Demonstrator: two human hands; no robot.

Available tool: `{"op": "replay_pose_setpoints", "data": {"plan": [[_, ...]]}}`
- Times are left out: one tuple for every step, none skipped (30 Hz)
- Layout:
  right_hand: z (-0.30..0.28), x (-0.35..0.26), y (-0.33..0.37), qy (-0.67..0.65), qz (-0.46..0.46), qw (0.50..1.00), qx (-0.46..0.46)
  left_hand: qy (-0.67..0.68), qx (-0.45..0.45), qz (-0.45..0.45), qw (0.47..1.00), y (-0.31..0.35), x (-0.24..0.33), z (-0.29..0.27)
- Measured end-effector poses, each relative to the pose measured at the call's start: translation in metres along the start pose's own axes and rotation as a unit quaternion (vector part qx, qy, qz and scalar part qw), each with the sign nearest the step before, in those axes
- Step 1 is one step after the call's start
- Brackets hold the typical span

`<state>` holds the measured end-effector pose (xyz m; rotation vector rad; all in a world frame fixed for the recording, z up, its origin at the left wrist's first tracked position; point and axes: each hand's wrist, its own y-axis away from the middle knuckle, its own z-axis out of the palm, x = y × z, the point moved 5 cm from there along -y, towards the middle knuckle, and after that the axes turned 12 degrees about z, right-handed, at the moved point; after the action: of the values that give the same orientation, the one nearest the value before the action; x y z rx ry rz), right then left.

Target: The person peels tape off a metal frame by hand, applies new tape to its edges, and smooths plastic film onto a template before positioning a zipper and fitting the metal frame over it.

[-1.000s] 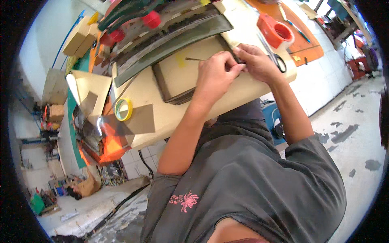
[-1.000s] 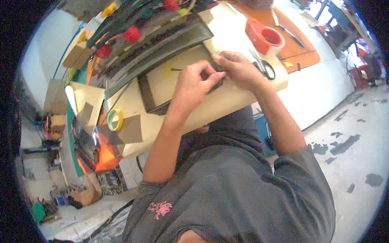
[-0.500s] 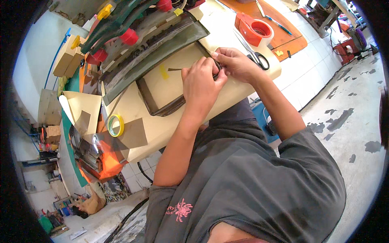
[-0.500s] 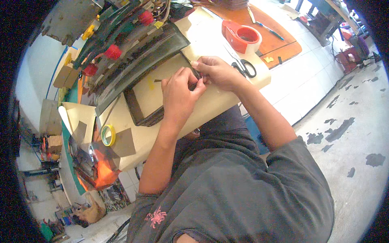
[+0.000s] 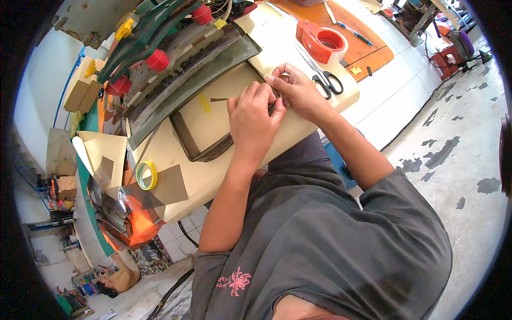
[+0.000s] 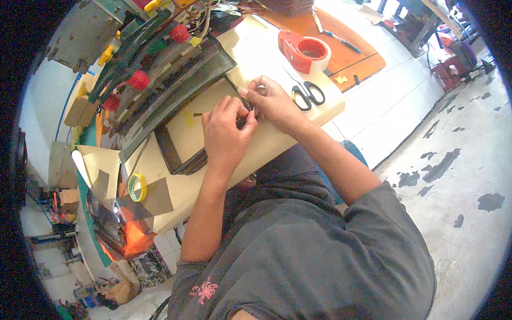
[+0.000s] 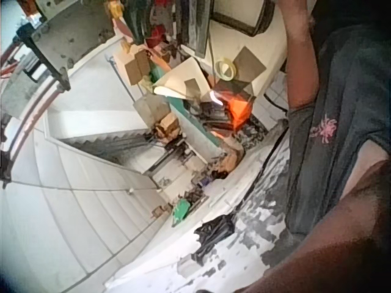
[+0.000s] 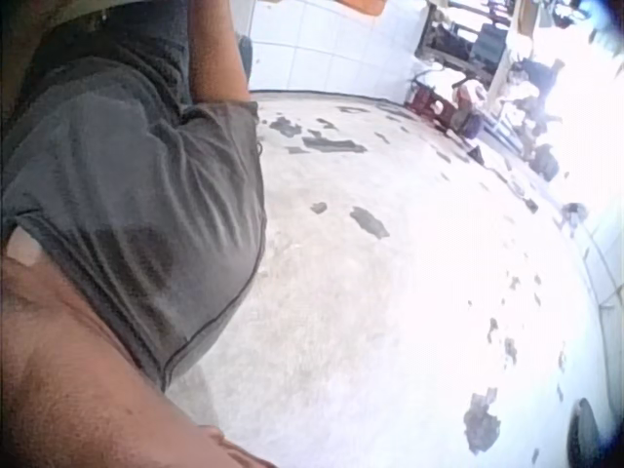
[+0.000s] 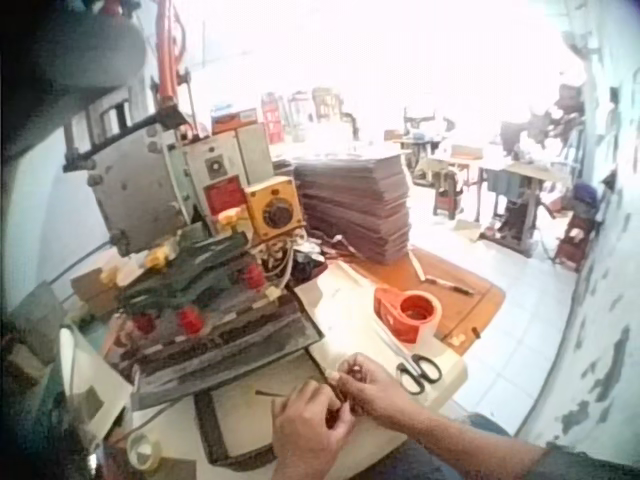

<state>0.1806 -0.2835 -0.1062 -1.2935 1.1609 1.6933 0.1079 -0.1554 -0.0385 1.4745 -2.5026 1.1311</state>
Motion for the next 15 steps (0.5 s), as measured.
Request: {"op": "replay_pose_setpoints", "data": {"plan": [[0.000,-0.001,0.001,-0.001,-0.007,1.000,0.001,0.000,0.000,0.000,1.000,0.000,0.000,0.000],[0.000,-0.002,0.001,-0.002,-0.014,1.000,0.002,0.003,-0.005,-0.004,1.000,0.000,-0.001,0.000],[0.001,-0.002,0.001,-0.001,-0.014,1.000,0.002,0.005,-0.009,-0.009,1.000,-0.001,-0.002,0.000],[0.001,-0.002,0.001,-0.001,-0.005,1.000,0.003,0.005,-0.009,-0.009,1.000,-0.001,-0.001,0.000],[0.001,-0.002,0.001,0.000,0.004,1.000,0.004,-0.003,-0.012,-0.010,1.000,-0.001,0.000,0.001],[0.002,-0.006,0.003,0.001,0.003,1.000,0.003,-0.012,-0.014,-0.010,1.000,-0.001,0.000,0.001],[0.001,-0.011,0.006,0.024,-0.001,0.999,0.032,-0.012,-0.013,-0.011,1.000,0.000,0.000,0.001],[-0.001,-0.017,0.008,0.046,-0.006,0.997,0.060,-0.021,-0.006,-0.001,1.000,0.000,0.001,0.000],[-0.012,-0.028,0.011,0.113,-0.072,0.983,0.124,-0.030,0.001,0.009,1.000,0.000,0.002,0.000],[-0.025,-0.039,0.012,0.178,-0.135,0.957,0.185,-0.030,0.002,0.008,1.000,0.000,0.002,0.001],[-0.039,-0.055,0.018,0.235,-0.248,0.898,0.277,-0.037,0.000,0.010,0.999,0.001,0.002,0.001],[-0.054,-0.066,0.019,0.272,-0.248,0.869,0.332,-0.045,-0.002,0.013,0.999,0.002,0.002,0.002],[-0.067,-0.076,0.019,0.379,-0.262,0.795,0.395,-0.045,-0.002,0.013,0.999,0.002,0.003,0.001],[-0.076,-0.082,0.019,0.478,-0.271,0.705,0.449,-0.041,0.001,0.012,0.999,0.002,0.002,0.000],[-0.086,-0.082,0.016,0.478,-0.272,0.704,0.450,-0.037,0.005,0.012,0.999,0.002,0.002,0.000]]}}
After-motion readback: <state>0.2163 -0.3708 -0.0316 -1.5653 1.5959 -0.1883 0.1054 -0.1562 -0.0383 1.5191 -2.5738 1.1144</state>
